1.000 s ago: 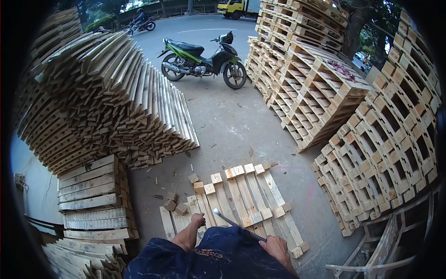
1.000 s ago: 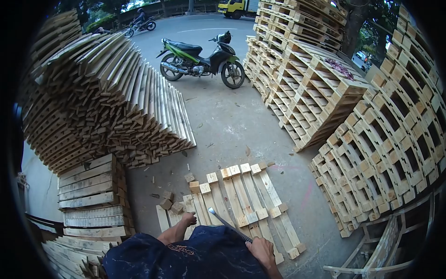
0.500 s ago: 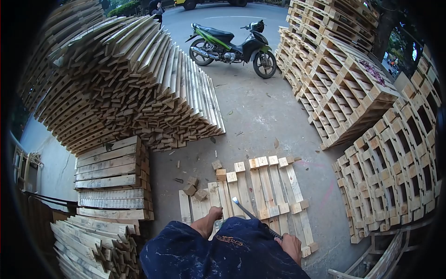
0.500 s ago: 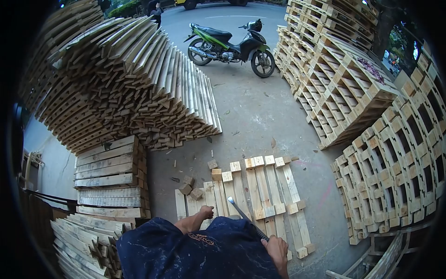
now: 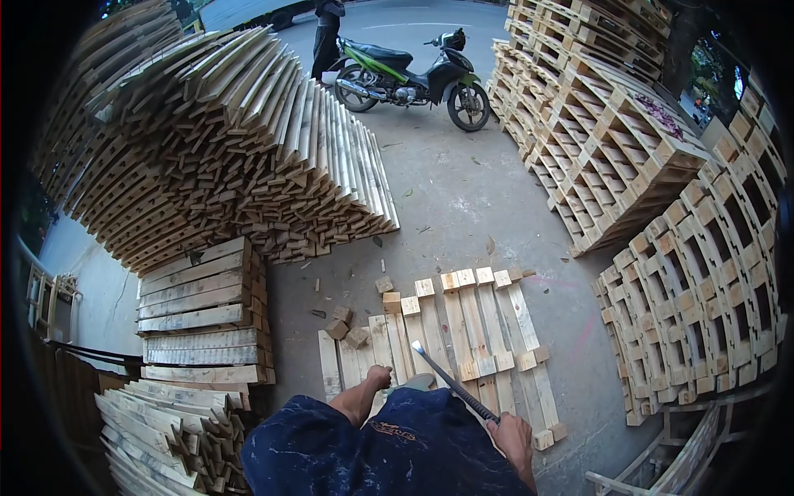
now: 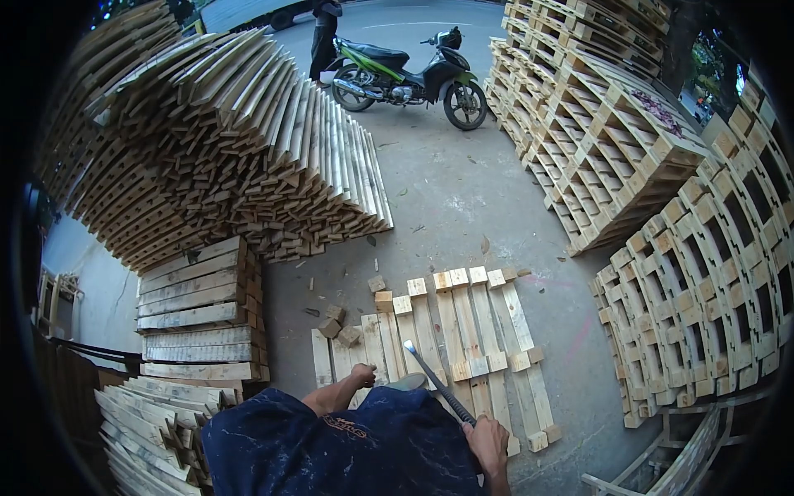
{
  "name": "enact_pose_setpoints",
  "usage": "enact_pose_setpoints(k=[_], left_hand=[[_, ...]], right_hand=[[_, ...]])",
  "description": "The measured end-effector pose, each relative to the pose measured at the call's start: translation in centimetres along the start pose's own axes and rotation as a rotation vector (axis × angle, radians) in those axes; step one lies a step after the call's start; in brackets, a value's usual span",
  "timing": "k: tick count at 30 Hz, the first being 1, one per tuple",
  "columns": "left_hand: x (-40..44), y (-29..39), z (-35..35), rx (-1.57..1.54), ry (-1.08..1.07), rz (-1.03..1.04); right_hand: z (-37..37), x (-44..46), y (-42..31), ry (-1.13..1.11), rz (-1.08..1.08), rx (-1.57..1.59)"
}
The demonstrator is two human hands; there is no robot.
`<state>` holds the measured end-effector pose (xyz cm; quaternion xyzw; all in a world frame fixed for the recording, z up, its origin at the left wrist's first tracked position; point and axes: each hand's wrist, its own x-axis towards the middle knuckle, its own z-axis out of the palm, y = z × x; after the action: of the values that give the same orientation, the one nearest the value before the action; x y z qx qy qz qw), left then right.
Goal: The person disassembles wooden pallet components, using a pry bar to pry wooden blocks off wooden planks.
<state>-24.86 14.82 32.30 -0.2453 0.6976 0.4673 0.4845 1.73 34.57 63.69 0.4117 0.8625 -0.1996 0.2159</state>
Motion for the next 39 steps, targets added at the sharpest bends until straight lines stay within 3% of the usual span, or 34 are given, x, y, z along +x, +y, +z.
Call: enact_pose_setpoints(k=[16,20,24,26,28,31,33,34,36,39], left_hand=[[-0.4,-3.1,6.2,0.151,-0.072,0.038],[1.5,-4.9,8.4,0.167,-0.222,0.016],[2.2,-7.4,12.5,0.463,-0.190,0.047],[4.7,-9.8,15.2,0.643,-0.309,0.063],[1.8,-9.7,18.2,0.648,-0.209,-0.054],[4.3,-15.1,21.3,0.625,-0.167,-0.190],[4.4,-18.3,22.9,0.236,-0.262,-0.308],[5.0,-19.5,23.8,0.232,-0.259,-0.331],[5.7,-22.4,25.7,-0.251,-0.282,-0.362],[3.5,-23.4,27.4,-0.126,-0.131,-0.416]], right_hand=[[6.1,-3.8,6.8,-0.096,0.092,0.136],[7.9,-4.7,8.5,-0.132,0.125,0.163],[9.3,-5.2,10.0,-0.187,0.175,0.233],[11.9,-5.2,11.5,-0.222,0.181,0.219],[13.2,-5.5,12.3,-0.126,0.164,0.329],[12.6,-5.4,12.9,-0.319,0.234,0.341],[14.8,-5.5,14.1,-0.289,0.224,0.407],[15.2,-6.0,14.5,-0.252,0.216,0.471],[14.5,-6.6,14.4,-0.256,0.251,0.481],[11.0,-7.4,14.0,-0.311,0.332,0.490]])
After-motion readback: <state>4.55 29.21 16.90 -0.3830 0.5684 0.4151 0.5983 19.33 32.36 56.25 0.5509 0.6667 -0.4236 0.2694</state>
